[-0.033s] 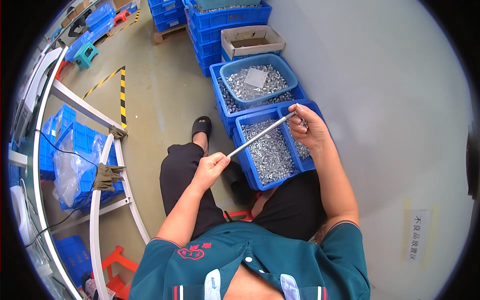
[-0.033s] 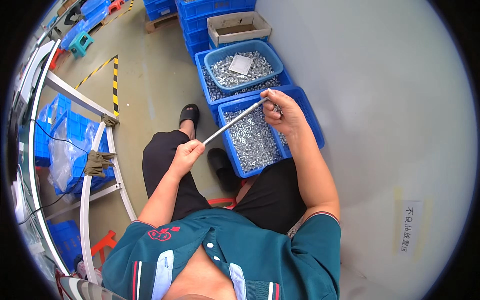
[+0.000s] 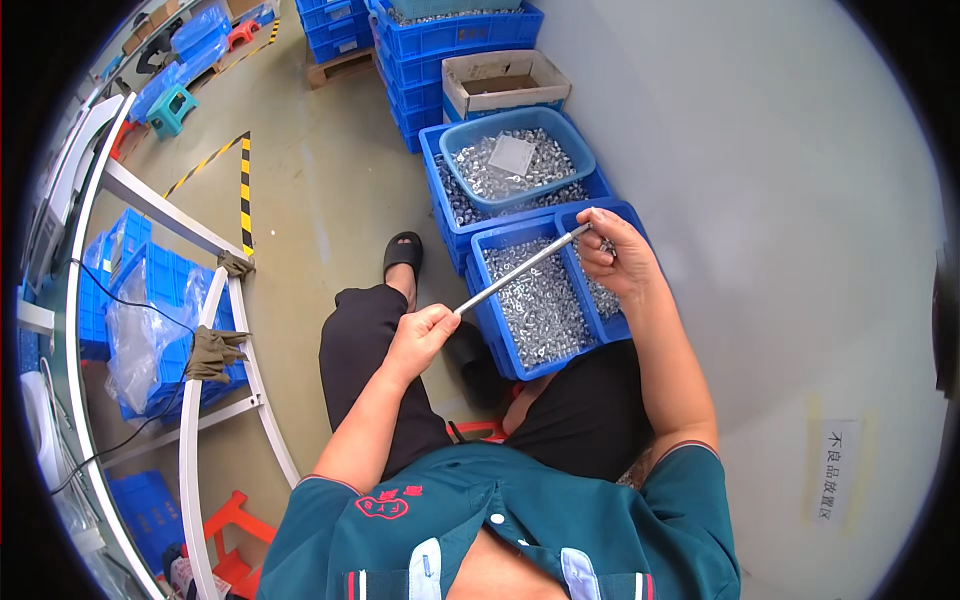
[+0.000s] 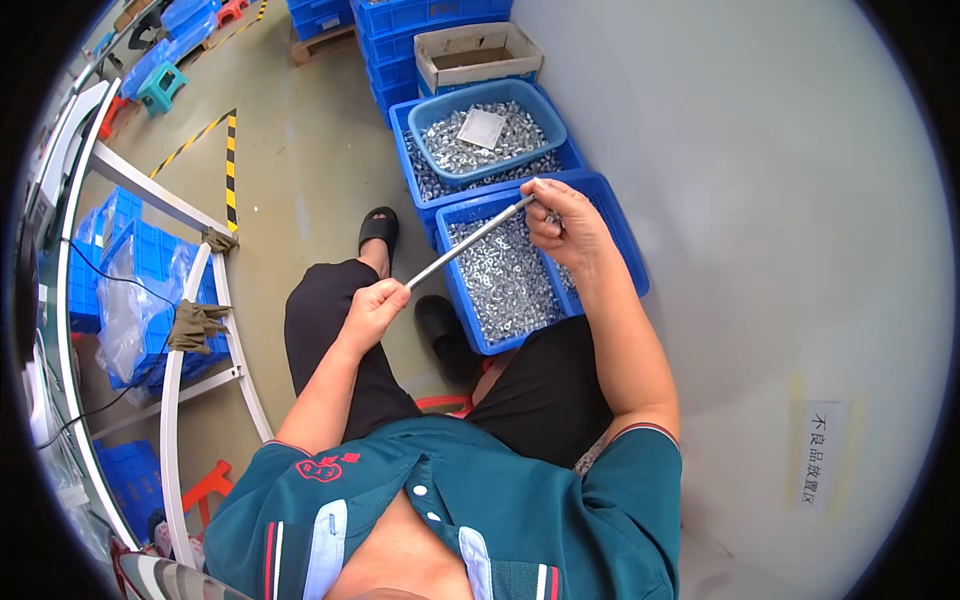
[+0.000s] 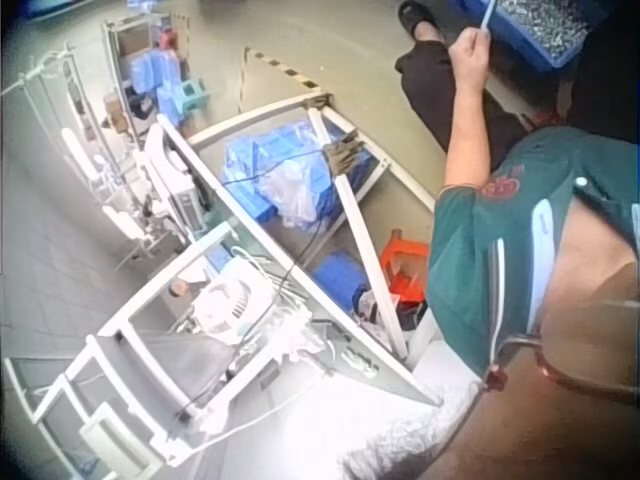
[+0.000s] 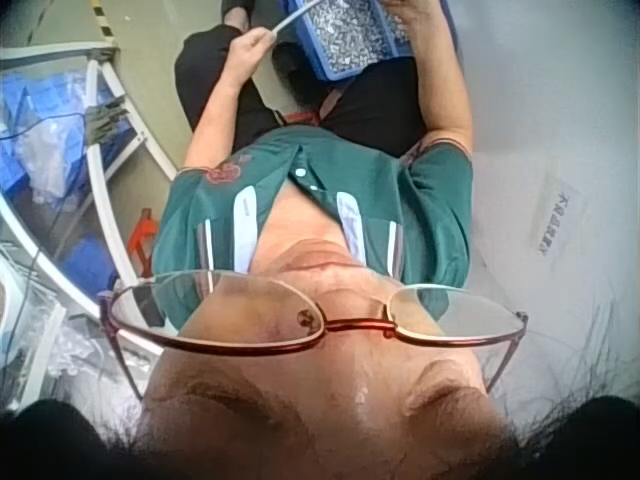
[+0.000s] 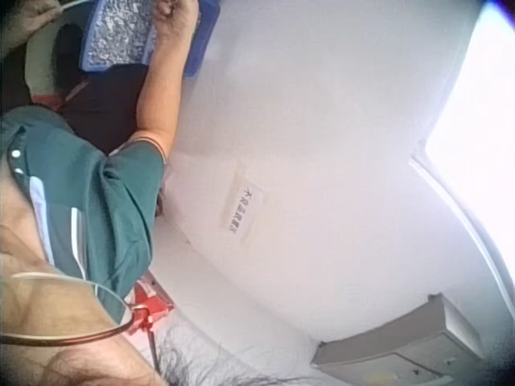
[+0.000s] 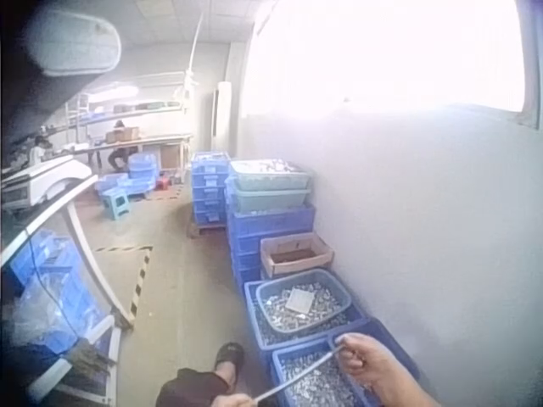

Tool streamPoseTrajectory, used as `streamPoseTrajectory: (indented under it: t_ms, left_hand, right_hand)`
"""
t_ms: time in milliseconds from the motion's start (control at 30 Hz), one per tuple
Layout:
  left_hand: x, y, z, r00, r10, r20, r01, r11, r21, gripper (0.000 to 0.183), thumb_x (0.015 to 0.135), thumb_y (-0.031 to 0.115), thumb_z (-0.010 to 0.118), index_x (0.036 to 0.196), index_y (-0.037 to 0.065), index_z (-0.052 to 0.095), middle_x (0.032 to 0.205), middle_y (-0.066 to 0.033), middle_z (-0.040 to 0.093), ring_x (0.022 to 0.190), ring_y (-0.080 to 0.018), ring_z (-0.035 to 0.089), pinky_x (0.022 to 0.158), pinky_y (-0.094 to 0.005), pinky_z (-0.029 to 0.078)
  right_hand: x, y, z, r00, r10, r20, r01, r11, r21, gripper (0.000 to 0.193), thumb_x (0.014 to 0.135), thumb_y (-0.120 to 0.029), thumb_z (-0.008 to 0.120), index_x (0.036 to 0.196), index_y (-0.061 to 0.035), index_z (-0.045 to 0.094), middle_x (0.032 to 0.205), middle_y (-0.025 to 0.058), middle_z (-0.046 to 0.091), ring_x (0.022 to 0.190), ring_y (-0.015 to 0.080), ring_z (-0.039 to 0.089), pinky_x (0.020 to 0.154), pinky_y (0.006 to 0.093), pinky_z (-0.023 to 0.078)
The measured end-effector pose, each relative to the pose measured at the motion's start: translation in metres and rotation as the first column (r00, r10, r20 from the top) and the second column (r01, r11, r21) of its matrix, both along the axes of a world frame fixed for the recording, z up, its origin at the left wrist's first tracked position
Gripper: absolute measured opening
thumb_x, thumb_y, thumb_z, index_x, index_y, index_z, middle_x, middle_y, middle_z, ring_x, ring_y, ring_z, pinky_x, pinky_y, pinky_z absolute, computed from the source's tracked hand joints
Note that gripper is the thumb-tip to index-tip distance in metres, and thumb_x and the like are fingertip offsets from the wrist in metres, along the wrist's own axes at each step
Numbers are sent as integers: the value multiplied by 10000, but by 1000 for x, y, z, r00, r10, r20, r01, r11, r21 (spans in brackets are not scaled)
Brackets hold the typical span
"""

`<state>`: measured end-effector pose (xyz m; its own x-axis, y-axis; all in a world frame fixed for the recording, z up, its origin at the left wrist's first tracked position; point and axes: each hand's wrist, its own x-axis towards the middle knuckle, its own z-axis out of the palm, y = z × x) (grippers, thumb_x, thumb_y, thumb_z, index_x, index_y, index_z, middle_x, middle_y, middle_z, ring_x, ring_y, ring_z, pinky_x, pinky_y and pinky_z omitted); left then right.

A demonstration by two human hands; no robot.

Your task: Manually sliding small metal rings onto a metal rod in a factory setting.

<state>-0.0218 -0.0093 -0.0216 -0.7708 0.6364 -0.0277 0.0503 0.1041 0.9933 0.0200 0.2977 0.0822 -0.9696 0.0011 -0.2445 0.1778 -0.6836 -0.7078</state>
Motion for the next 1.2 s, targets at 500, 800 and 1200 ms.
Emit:
streamPoseTrajectory:
  t_ms: [500, 800, 1200]
  left_hand:
    - [-2, 3, 3, 998, 54, 20, -54, 998, 34, 226, 900, 198, 566, 779, 8, 578, 617, 45, 448, 587, -33, 388, 513, -218, 337]
    - [-1, -2, 1, 998, 58, 12, -58, 998, 1, 230, 899, 203, 565, 776, 10, 579, 621, 44, 447, 590, -34, 389, 522, -215, 339]
    - [0, -1, -2, 999, 26, 18, -26, 999, -26, 215, 893, 194, 573, 781, 11, 582, 594, 36, 438, 559, -41, 381, 495, -228, 332]
  right_hand:
    - [2, 2, 8, 994, -38, 98, 38, 999, 5, 250, 911, -218, 528, 1058, -19, 558, 695, 14, 489, 478, 40, 373, 376, 162, 256]
    - [-4, 6, -3, 997, -18, 69, 19, 1000, -18, 177, 893, -182, 547, 982, -30, 560, 725, 33, 515, 471, 46, 377, 369, 160, 274]
    - [-5, -6, 5, 996, -80, 38, 67, 961, 268, 183, 843, -211, 640, 901, -48, 581, 636, 2, 477, 446, 45, 369, 372, 173, 246]
